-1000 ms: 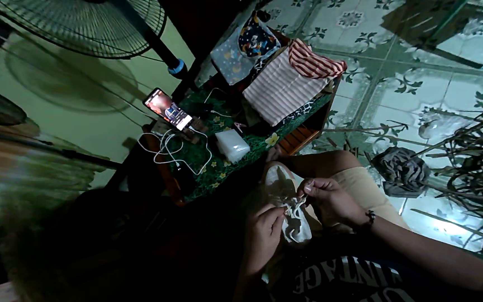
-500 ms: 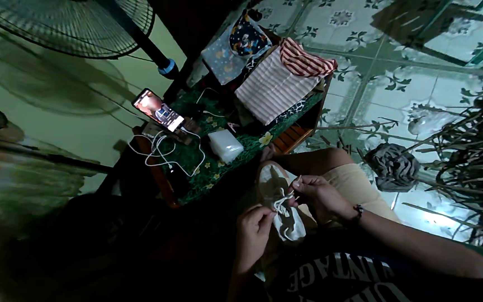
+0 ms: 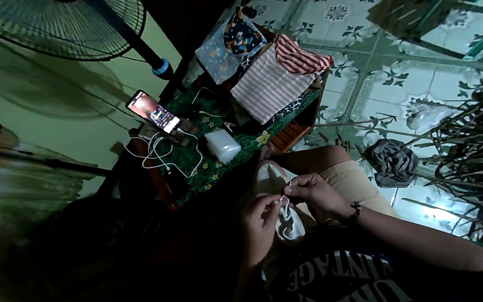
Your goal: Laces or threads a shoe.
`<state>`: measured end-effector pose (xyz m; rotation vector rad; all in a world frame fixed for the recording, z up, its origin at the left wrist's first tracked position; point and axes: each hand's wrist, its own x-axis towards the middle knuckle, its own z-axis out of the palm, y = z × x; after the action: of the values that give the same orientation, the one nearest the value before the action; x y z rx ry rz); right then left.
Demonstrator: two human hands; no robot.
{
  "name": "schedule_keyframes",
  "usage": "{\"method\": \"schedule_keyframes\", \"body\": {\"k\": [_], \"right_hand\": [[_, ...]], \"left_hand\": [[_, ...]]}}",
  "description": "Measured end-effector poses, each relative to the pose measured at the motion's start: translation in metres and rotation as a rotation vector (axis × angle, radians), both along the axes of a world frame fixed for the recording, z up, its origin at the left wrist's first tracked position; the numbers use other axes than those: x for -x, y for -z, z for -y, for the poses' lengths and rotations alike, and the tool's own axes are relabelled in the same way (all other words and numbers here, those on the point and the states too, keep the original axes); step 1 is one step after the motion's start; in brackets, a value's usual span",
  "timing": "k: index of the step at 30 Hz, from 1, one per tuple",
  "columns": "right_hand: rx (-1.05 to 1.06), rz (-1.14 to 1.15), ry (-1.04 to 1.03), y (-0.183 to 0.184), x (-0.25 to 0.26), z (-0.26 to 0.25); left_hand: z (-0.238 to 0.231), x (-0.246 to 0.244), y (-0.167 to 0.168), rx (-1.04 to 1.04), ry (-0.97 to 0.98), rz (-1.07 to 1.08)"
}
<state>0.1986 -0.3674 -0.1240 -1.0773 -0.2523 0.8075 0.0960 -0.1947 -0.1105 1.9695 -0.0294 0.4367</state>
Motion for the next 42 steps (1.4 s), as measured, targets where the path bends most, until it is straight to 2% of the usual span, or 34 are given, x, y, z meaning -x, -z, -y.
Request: {"method": "schedule_keyframes", "body": {"k": [2,7,10,13,16,19,22,28,32,39,42], "right_hand": [[-0.021,-0.022,-0.008,0.0,-0.001,0.001],[-0.032,-0.078,-0.02,0.001,0.0,0.0],[-0.034,-0.096,-0.022,0.002,0.0,-0.001],[-0.03,-0.108,-0.029,-0.001,0.0,-0.002],[-0.031,-0.113,-0.029,-0.002,0.0,-0.003],[-0.043,-0.087,-0.023,-0.001,0.001,-0.005],[-0.049,-0.074,-0.026,-0.001,0.001,-0.006],[-0.02,-0.056,-0.036,-0.001,0.0,-0.008],[-0.038,-0.05,-0.067,0.002,0.001,-0.009],[-0.005,0.03,-0.124,0.004,0.0,-0.009],[0.026,0.07,-0.111,0.004,0.001,-0.01]], "left_hand": [[0.0,0.0,0.002,0.092,-0.037,-0.022],[-0.001,0.0,0.003,0.523,-0.166,-0.201],[-0.005,0.001,0.002,0.603,-0.191,-0.221],[-0.008,0.006,0.001,0.481,-0.117,-0.164],[-0.009,0.009,-0.004,0.133,-0.027,-0.065],[-0.005,0.005,-0.01,-0.125,-0.036,-0.015],[-0.008,0.004,-0.006,-0.068,-0.049,-0.017],[-0.013,0.006,-0.004,0.343,-0.067,-0.149],[-0.014,0.006,0.001,0.43,-0.08,-0.192],[-0.015,0.003,0.002,0.4,-0.128,-0.2],[-0.017,0.005,0.0,0.15,-0.154,-0.112]]}}
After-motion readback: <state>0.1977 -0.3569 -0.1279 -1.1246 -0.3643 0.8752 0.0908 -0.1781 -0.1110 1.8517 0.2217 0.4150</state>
